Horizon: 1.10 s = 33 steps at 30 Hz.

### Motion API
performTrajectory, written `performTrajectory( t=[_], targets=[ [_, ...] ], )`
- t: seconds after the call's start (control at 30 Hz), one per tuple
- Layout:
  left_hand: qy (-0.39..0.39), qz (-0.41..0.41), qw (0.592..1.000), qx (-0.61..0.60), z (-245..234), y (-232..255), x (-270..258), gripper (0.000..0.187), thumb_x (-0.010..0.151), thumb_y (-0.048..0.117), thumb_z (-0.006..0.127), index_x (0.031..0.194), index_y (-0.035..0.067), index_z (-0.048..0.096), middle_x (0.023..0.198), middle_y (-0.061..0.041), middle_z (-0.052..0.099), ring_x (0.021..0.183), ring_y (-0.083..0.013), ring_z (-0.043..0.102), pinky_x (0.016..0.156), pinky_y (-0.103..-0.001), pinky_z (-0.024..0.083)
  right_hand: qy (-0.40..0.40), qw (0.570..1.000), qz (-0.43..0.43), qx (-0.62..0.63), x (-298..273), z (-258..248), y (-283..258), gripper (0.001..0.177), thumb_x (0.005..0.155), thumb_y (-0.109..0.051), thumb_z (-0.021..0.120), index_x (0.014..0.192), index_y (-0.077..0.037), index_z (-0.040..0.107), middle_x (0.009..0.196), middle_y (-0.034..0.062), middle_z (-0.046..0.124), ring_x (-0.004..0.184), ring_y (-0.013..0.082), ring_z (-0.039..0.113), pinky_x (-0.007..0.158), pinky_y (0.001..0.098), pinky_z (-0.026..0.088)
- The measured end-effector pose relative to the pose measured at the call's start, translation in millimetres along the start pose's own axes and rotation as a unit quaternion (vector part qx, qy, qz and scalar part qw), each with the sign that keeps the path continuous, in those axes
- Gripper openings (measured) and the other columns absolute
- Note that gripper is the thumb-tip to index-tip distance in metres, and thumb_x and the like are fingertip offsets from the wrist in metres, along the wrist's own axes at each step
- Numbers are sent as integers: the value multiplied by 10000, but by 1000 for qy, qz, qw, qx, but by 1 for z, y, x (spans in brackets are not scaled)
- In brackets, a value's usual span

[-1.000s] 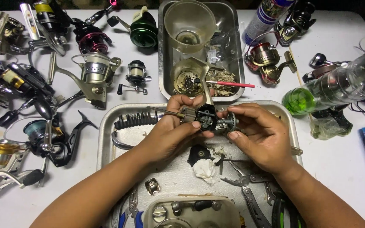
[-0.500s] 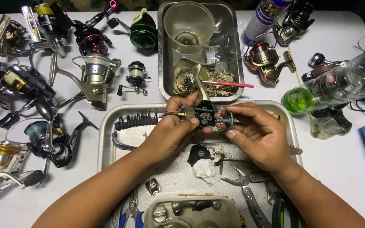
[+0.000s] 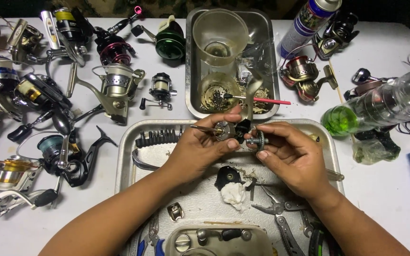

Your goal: The person disassembles a fishing reel, removes the handle and internal gears, and cleans the components using a cloth and a brush. They then reassemble the reel, inserting the gears back into the housing and reattaching the handle.

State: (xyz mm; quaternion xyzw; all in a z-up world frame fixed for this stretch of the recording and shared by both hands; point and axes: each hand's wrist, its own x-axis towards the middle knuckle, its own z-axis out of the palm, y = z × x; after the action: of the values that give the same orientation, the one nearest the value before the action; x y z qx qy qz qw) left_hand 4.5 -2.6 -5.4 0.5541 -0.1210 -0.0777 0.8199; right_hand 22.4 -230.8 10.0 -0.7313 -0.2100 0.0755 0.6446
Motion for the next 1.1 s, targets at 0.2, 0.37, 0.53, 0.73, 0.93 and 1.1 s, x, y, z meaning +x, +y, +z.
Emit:
performTrajectory(
  t=[0.2, 0.37, 0.53, 0.73, 0.93, 1.1],
  targets=[
    [-16, 5, 1000, -8, 5, -1, -3, 351, 947, 212, 699, 1283, 200, 600, 1601, -194, 431, 1486, -382, 429, 1147, -508, 488, -8, 1000, -10, -13, -1, -2, 4, 455, 836, 17, 731, 1277, 41, 621, 1285, 199, 673, 1152, 282, 725, 1047, 333, 609],
    [-8, 27, 997, 72, 8, 5, -6, 352, 956, 285, 679, 1290, 200, 604, 1589, -139, 469, 1525, -330, 402, 1197, -484, 435, -24, 1000, -5, 2, -1, -3, 7, 464, 842, 22, 725, 1292, 38, 610, 1274, 195, 677, 1150, 277, 726, 1066, 341, 600],
    [-8, 49, 989, 142, 8, 9, -7, 371, 960, 336, 665, 1306, 217, 602, 1595, -107, 473, 1573, -312, 334, 1252, -515, 313, -17, 1000, -1, 11, 0, -1, 6, 444, 846, 16, 720, 1278, 44, 619, 1271, 179, 672, 1174, 268, 705, 1062, 347, 601],
    [14, 90, 993, 73, 9, -2, -3, 413, 923, 184, 763, 1299, 66, 640, 1528, -184, 495, 1441, -356, 429, 1089, -507, 487, -6, 996, -45, 82, 3, -1, 23, 458, 790, 99, 701, 1231, 167, 601, 1194, 258, 645, 1135, 324, 688, 872, 401, 652],
    [24, 98, 990, 100, 11, 1, -5, 412, 905, 213, 785, 1274, 78, 661, 1496, -169, 521, 1426, -343, 454, 1090, -498, 492, -15, 996, -42, 71, 2, -3, 27, 454, 792, 84, 710, 1232, 146, 613, 1207, 248, 653, 1150, 320, 680, 879, 394, 645],
    [18, 86, 994, 66, 8, -7, -2, 411, 926, 185, 760, 1303, 63, 646, 1511, -208, 499, 1442, -383, 417, 1097, -522, 471, -8, 996, -47, 77, 2, 0, 24, 448, 794, 93, 717, 1226, 154, 615, 1192, 244, 651, 1156, 311, 675, 862, 384, 636]
  ],
)
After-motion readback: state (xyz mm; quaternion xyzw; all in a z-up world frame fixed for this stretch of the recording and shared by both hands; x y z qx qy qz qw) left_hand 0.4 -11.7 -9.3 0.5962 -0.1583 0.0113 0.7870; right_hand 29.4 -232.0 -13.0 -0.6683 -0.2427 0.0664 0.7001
